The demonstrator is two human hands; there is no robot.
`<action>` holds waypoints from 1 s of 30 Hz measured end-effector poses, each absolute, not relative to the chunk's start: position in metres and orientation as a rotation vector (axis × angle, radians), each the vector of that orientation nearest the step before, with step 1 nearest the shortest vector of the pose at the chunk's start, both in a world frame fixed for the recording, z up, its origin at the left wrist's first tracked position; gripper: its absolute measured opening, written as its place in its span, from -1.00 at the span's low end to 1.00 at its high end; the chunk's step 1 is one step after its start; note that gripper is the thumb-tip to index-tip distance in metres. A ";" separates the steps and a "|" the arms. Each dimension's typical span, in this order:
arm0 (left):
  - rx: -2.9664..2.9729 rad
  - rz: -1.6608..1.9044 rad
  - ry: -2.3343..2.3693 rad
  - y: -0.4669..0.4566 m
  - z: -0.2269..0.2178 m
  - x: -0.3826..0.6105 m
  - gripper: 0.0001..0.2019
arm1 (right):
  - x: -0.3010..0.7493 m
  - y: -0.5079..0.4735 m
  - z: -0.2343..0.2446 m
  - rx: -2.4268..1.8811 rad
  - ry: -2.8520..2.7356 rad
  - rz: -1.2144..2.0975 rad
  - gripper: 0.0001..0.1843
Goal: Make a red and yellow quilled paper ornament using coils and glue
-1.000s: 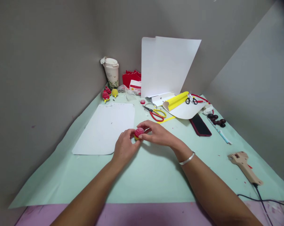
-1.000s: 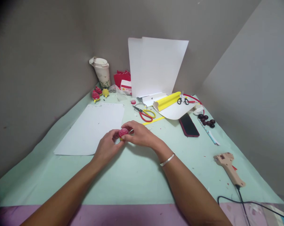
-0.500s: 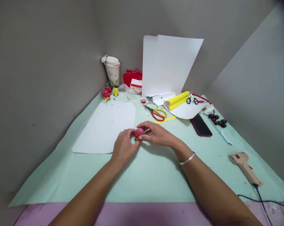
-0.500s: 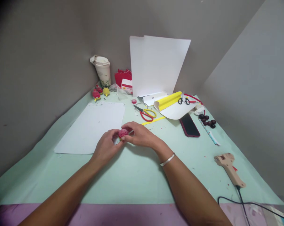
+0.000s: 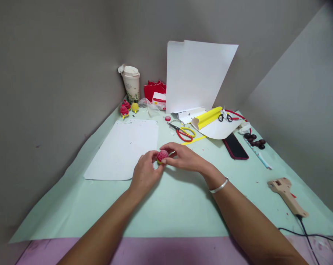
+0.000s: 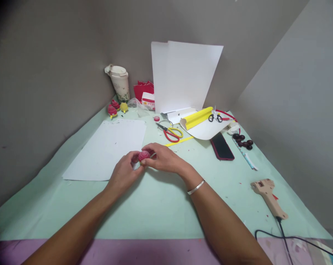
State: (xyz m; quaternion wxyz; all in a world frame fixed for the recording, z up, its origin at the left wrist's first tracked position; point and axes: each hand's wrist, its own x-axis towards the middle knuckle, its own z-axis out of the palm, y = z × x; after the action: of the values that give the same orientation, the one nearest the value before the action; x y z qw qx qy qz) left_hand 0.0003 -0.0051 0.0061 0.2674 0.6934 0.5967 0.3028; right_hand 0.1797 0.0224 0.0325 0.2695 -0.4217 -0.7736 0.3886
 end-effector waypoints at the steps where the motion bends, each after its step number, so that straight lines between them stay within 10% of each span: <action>1: 1.874 0.817 1.610 -0.005 0.006 0.000 -0.70 | 0.180 0.023 0.032 -1.137 -2.082 1.054 -0.63; 30: 1.862 0.849 1.594 -0.001 0.007 0.001 -0.70 | 0.180 0.024 0.026 -1.131 -2.191 0.886 -0.52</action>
State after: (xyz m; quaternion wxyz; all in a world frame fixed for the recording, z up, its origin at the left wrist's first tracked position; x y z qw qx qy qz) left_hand 0.0015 -0.0014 0.0069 0.2704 0.6910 0.5915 0.3153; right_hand 0.1801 0.0244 0.0261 0.2577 -0.4171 -0.8080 0.3267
